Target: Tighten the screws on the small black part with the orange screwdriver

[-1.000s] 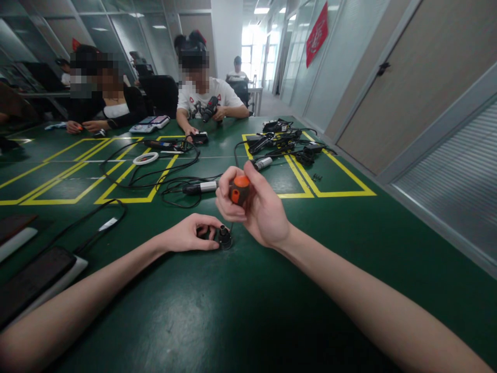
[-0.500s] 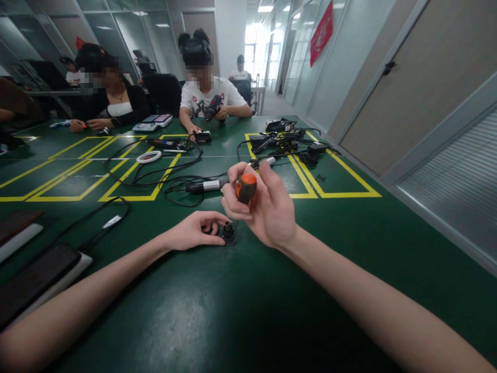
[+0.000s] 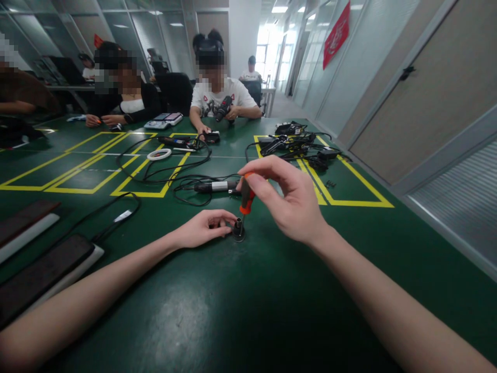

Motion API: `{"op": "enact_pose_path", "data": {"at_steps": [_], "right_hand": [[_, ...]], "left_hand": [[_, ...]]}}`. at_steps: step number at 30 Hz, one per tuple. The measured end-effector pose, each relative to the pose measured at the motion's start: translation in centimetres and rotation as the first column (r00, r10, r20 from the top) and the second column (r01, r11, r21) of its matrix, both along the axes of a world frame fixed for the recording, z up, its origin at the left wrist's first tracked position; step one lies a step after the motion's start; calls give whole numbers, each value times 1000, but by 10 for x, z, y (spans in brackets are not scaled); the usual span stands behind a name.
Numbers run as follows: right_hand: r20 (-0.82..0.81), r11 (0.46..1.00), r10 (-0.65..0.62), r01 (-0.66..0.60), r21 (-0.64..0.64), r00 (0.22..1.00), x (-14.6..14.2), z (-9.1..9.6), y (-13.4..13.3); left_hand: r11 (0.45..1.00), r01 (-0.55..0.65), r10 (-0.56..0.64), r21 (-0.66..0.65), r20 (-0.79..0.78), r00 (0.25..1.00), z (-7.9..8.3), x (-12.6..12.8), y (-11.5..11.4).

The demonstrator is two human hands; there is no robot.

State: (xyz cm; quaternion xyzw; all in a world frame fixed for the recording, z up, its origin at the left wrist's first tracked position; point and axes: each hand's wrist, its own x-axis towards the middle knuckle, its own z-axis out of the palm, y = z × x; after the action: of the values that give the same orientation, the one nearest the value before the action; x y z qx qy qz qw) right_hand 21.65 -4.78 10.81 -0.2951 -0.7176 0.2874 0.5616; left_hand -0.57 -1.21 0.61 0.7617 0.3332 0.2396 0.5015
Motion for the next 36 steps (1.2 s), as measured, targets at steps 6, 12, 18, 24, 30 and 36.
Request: {"op": "enact_pose_path", "data": {"at_steps": [6, 12, 18, 24, 30, 36], "right_hand": [[202, 977, -119, 78, 197, 972, 7, 15, -3], [358, 945, -258, 157, 288, 898, 9, 15, -8], [356, 937, -298, 198, 289, 886, 9, 13, -14], [287, 964, -263, 236, 126, 921, 2, -1, -21], [15, 960, -256, 256, -112, 967, -8, -32, -25], [-100, 950, -266, 242, -199, 959, -13, -51, -32]], "left_hand": [[1000, 12, -11, 21, -36, 999, 2, -2, 0], [998, 48, -46, 48, -48, 998, 4, -4, -2], [994, 85, -80, 64, -83, 993, 6, -4, -3], [991, 95, -90, 91, -61, 994, 2, -2, -4], [990, 93, -88, 107, -51, 995, -1, 0, -6], [992, 80, -77, 100, -38, 996, -1, 1, -8]]}}
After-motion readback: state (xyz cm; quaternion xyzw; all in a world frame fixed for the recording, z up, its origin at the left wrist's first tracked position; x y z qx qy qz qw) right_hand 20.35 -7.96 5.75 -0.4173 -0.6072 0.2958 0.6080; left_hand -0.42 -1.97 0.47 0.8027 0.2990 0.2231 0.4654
